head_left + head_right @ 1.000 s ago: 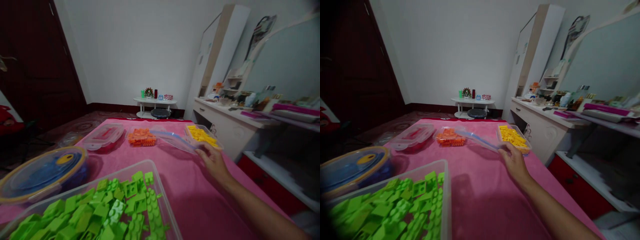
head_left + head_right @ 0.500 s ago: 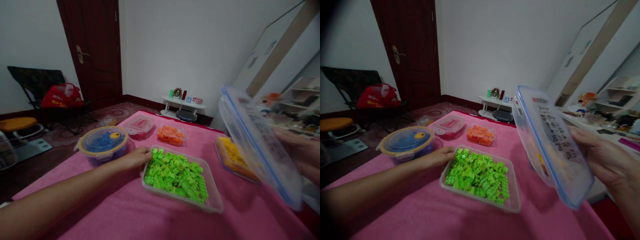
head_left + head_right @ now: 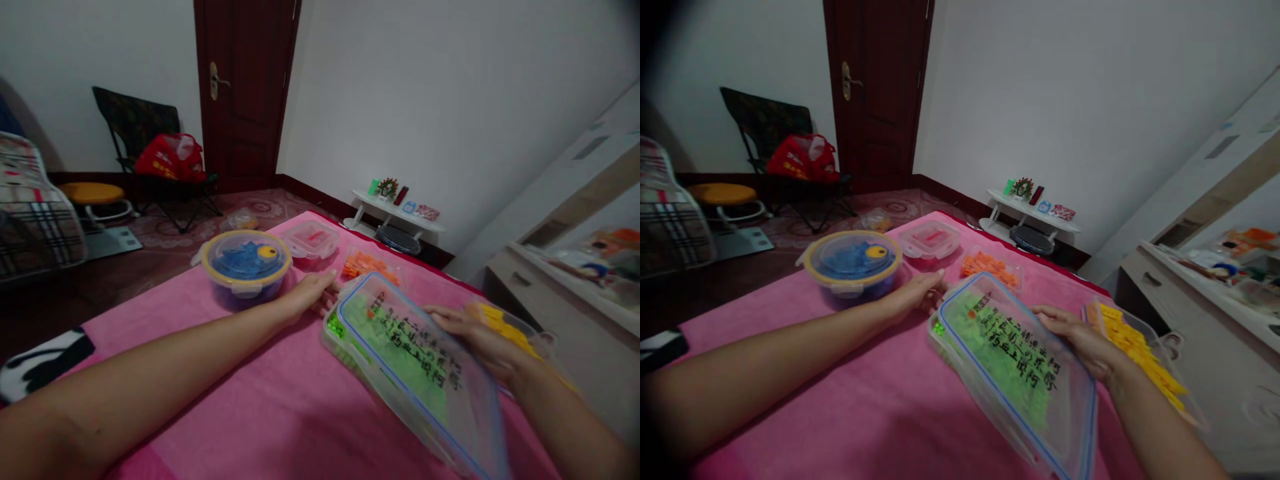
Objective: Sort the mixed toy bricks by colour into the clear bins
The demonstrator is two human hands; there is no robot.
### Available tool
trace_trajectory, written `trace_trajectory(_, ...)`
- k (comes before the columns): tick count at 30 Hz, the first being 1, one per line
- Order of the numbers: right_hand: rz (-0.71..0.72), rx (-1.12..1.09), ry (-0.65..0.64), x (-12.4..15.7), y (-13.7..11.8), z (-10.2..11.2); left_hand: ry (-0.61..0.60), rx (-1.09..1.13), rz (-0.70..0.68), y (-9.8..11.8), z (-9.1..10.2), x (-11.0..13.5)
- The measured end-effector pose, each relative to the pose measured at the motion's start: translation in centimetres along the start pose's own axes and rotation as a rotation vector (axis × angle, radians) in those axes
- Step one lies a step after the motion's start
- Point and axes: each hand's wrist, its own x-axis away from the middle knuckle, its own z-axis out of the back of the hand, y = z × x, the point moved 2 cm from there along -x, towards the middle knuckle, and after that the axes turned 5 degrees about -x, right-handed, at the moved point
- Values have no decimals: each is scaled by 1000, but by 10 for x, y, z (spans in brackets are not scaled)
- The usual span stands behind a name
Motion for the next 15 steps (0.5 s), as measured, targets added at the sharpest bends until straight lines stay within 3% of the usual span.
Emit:
trace_trajectory(5,6,228,63,-6,-7,-8,-64,-99,-55,2,-1,4)
trace_trajectory(12,431,710,393,-3,-16,-12,-14,-161,-2,-5,0,1)
trace_trajectory(15,485,763,505,9,-3,-1,-4,-123,43,-8,3,-1)
